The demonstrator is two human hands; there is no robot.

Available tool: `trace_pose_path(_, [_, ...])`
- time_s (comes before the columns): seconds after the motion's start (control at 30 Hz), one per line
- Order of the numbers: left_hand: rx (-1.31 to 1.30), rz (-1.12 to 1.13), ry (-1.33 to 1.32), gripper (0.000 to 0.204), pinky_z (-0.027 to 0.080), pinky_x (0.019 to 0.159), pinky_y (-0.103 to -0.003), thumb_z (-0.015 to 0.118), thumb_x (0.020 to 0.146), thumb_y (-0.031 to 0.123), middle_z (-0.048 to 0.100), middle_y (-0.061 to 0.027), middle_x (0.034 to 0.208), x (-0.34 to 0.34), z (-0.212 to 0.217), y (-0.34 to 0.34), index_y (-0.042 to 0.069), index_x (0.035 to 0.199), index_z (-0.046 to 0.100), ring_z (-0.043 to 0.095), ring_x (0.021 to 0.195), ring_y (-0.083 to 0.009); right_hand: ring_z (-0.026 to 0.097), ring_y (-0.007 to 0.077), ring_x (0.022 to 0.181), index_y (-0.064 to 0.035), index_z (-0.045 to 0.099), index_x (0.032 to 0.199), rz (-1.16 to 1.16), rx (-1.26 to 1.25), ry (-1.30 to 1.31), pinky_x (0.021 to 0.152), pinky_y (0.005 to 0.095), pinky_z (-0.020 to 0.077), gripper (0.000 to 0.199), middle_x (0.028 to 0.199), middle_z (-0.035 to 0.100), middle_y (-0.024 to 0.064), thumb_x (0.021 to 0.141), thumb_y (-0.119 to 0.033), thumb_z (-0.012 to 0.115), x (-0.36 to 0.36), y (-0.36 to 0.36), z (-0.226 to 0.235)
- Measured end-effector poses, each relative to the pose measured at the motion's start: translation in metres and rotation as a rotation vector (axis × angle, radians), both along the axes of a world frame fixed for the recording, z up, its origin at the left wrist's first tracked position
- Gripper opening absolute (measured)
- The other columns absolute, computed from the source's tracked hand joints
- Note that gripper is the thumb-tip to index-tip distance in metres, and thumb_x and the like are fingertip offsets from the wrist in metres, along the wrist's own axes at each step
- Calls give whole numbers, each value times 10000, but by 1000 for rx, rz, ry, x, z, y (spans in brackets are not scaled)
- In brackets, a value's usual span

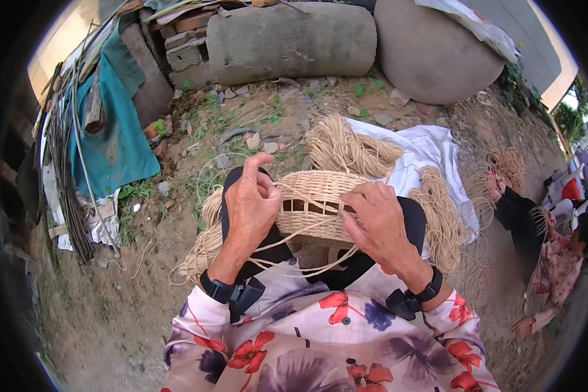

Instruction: Manually weaving a basket using fibers or rattan material.

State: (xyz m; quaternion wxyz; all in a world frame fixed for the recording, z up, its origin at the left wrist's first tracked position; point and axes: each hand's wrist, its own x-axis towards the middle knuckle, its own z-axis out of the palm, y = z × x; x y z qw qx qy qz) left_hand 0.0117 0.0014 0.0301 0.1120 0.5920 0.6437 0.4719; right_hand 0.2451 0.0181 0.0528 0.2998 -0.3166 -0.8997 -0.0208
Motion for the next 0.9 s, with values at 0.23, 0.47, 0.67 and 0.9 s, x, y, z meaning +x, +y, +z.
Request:
trace_pose_path(0.23, [213, -31, -560, 414, 384, 564, -195, 554, 810, -50, 556, -6, 825, -61, 45, -32, 71, 1198, 473, 470, 648, -53, 639, 320, 937, 21, 628, 1124, 194, -524, 433, 821, 389, 500, 262, 1078, 634, 159, 886, -85, 608, -62, 2, 6])
trace_pose_path(0.47, [-37, -253, -835, 391, 448, 514, -199, 617, 892, 117, 635, -62, 902, -37, 25, -29, 54, 1249, 472, 556, 623, -75, 597, 162, 818, 15, 642, 1165, 387, -786, 465, 735, 279, 472, 303, 933, 643, 76, 991, -213, 545, -59, 7, 12])
trace_pose_path(0.67, [-516, -425, -720, 443, 457, 505, -197, 629, 926, 286, 681, -91, 990, -9, -36, -12, 65, 1289, 503, 582, 632, -74, 415, 44, 644, 17, 626, 1209, 247, -1186, 792, 588, 180, 335, 337, 746, 488, -45, 1005, -242, 557, -10, 17, -5])
trace_pose_path(0.9, [-446, -547, -812, 408, 385, 479, -185, 624, 921, 262, 699, -81, 998, 21, -16, -9, 71, 1268, 528, 484, 578, -31, 382, 35, 589, 2, 576, 1281, 195, -1184, 991, 543, 184, 318, 353, 707, 480, -47, 993, -201, 568, 22, 23, -40])
